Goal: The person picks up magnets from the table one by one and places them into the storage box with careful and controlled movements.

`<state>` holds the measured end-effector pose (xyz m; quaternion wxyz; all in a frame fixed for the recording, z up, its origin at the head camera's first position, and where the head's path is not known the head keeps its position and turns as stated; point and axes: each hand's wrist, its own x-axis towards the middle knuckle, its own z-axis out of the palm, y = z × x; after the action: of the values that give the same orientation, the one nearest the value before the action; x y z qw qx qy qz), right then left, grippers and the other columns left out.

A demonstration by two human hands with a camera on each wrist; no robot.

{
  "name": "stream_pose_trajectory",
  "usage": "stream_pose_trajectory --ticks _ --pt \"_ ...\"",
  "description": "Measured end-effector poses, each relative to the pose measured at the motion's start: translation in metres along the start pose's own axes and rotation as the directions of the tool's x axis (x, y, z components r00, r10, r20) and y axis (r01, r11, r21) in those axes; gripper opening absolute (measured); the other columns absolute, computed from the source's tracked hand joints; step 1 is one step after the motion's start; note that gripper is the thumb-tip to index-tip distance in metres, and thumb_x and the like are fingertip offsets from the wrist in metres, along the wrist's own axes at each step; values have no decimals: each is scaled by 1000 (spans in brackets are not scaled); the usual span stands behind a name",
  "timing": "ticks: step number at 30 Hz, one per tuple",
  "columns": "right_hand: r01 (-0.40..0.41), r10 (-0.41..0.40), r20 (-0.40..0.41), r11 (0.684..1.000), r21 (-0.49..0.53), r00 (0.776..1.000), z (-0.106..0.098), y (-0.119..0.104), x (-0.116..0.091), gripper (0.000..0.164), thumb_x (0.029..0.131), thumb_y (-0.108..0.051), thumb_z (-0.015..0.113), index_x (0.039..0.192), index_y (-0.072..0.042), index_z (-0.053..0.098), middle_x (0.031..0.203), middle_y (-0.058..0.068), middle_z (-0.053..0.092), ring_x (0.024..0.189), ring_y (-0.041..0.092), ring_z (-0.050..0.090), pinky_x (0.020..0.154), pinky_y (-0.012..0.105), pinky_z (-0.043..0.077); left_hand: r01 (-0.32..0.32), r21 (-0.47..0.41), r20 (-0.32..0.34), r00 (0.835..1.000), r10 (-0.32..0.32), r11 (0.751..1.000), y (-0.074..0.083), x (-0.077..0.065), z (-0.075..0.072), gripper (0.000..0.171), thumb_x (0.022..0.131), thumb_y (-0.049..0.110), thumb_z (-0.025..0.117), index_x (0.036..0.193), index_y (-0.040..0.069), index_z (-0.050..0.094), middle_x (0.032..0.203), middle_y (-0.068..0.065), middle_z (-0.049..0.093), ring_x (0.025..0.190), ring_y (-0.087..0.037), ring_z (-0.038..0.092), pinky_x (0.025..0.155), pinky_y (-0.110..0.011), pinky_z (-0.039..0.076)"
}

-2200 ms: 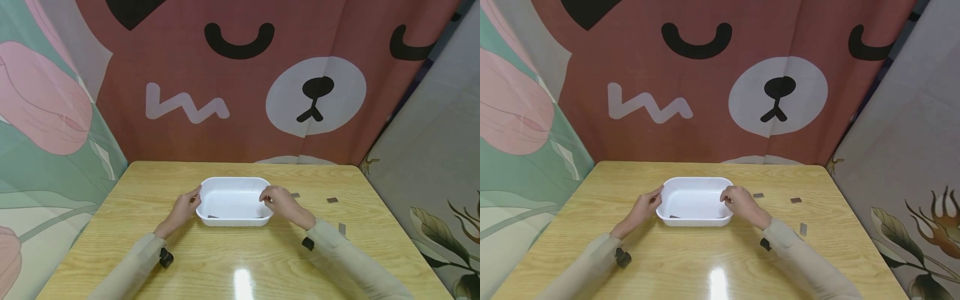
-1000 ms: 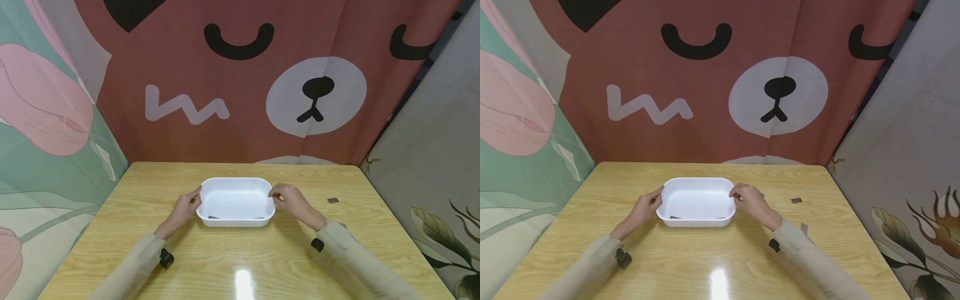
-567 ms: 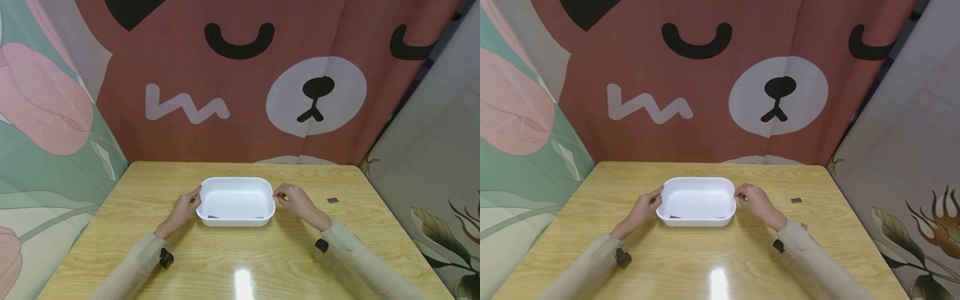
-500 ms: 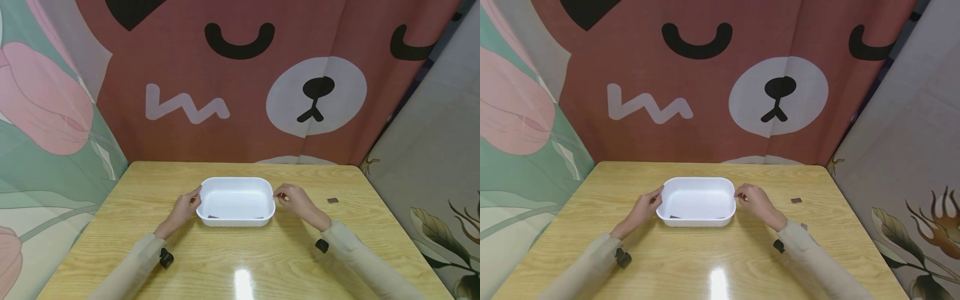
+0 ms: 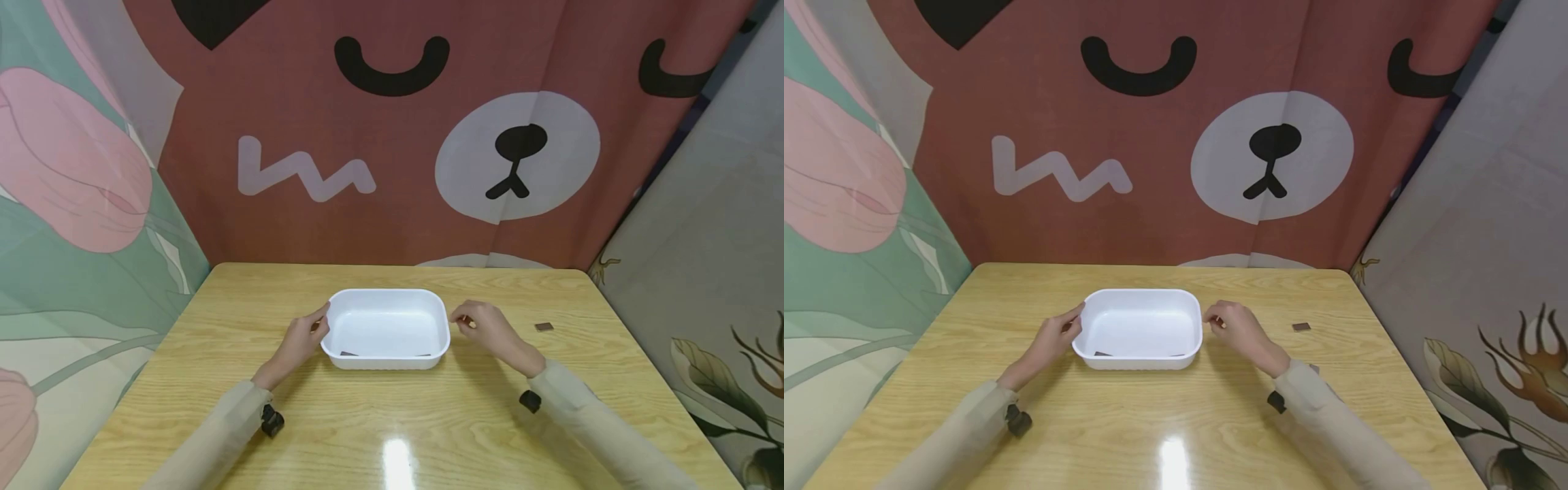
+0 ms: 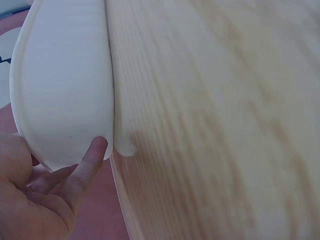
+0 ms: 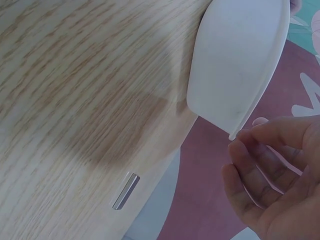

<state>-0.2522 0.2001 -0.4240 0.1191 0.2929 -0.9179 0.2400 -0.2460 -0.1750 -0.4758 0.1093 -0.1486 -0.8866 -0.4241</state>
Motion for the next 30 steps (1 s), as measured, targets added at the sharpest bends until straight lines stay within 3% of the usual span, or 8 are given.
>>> stream_pose_trajectory --ticks 14,21,27,30 --pt "-20 20 17 999 -36 1000 -5 8 -7 14 77 -1 63 84 -11 68 81 0 62 70 10 56 60 28 50 14 6 10 1000 -14 1000 1 0 0 40 90 11 45 129 1 43 117 -18 53 92 -20 59 54 -18 49" --pt "-33 33 24 999 -19 999 -7 13 -11 15 77 -1 64 85 -13 68 80 1 62 70 10 55 60 31 50 22 -4 19 1000 -22 1000 1 0 0 41 91 13 44 130 2 42 117 -17 54 90 -21 59 47 -18 47" --pt "-39 39 23 999 -24 999 -7 15 -14 14 77 -1 64 85 -13 68 80 2 62 69 10 55 60 31 50 26 -3 12 1000 -26 1000 0 1 1 40 91 11 45 130 2 42 118 -17 53 93 -21 59 56 -17 49" --pt "-35 36 17 999 -34 999 -6 17 -14 15 76 -1 64 84 -13 68 78 0 62 68 10 55 59 30 49 26 -1 12 1000 -26 1000 0 1 1 40 91 12 45 130 2 42 118 -18 53 92 -21 59 55 -17 49"
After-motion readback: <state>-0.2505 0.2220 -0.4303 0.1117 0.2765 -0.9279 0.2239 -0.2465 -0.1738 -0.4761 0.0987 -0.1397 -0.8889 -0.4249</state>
